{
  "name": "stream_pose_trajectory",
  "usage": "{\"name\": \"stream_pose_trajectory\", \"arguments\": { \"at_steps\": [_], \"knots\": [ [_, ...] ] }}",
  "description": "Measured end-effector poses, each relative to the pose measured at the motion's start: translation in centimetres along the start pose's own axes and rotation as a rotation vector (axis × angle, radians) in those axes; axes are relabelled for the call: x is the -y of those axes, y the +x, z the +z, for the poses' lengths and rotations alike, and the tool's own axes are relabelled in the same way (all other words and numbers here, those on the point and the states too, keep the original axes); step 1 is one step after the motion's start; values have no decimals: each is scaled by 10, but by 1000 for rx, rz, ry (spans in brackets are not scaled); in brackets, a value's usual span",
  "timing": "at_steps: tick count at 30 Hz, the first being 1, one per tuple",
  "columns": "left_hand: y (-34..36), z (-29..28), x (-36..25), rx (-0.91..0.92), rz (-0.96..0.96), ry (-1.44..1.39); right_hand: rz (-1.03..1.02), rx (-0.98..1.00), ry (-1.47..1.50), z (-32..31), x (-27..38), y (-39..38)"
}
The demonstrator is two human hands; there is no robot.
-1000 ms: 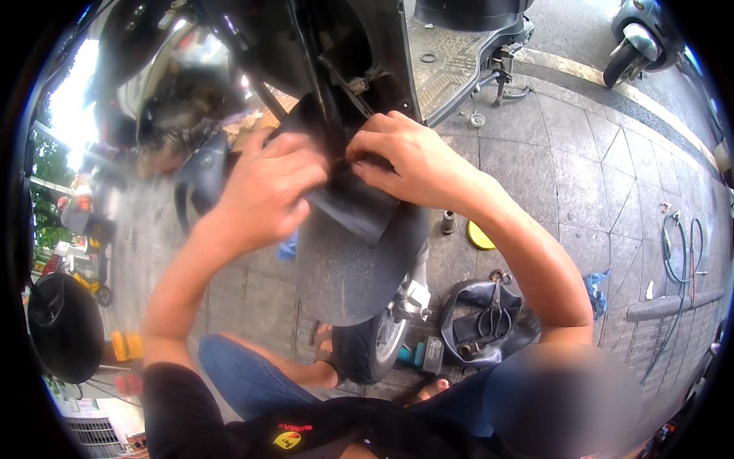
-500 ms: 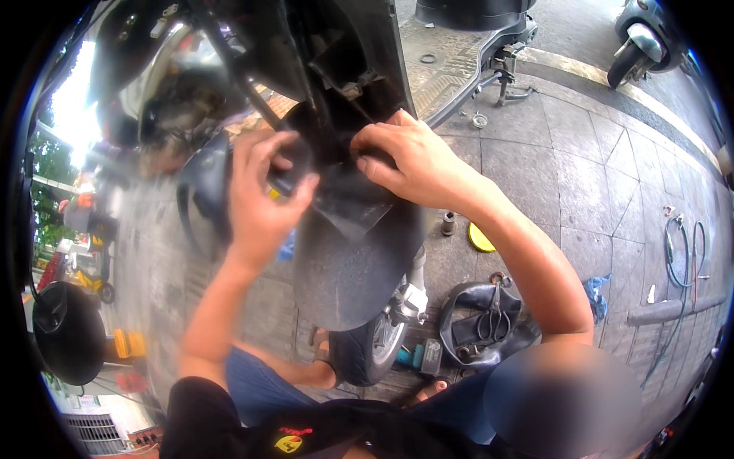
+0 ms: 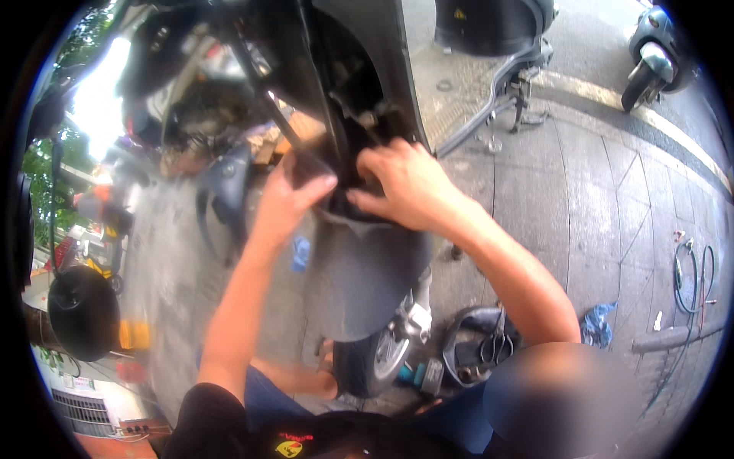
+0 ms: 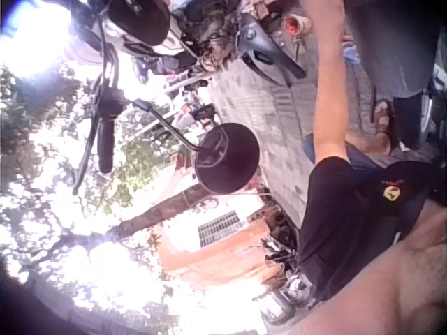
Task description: The person cuts sections of a rubber inner tube using scissors and fits them onto the front fender of a scooter.
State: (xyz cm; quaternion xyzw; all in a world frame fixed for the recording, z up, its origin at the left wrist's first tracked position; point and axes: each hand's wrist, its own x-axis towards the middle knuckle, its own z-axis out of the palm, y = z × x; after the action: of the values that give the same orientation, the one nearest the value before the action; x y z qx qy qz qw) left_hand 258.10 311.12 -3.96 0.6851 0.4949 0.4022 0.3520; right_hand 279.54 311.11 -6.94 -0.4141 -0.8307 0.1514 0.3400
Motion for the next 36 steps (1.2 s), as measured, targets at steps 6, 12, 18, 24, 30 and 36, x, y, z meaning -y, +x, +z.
{"name": "stream_pose_trajectory", "arguments": {
  "at_steps": [6,12,18,24,30,36],
  "knots": [
    [8,-30,-5,-250,-42,-297,27,-65,74,3,-7,-9],
    [-6,-40,57,-172,-240,-366,272,-503,885,8,-9,-47],
    [-107,-36,119,63,-448,-162,517,77,454,55,-97,-147],
    [-246,15,187,196,-890,-495,570,294,803,76,-90,-162],
    [-296,35,234,368,-149,-104,589,252,1022,103,-32,-158],
    [-292,47,223,257,-484,-439,710,-29,1402,152,-60,-171]
  ]
}}
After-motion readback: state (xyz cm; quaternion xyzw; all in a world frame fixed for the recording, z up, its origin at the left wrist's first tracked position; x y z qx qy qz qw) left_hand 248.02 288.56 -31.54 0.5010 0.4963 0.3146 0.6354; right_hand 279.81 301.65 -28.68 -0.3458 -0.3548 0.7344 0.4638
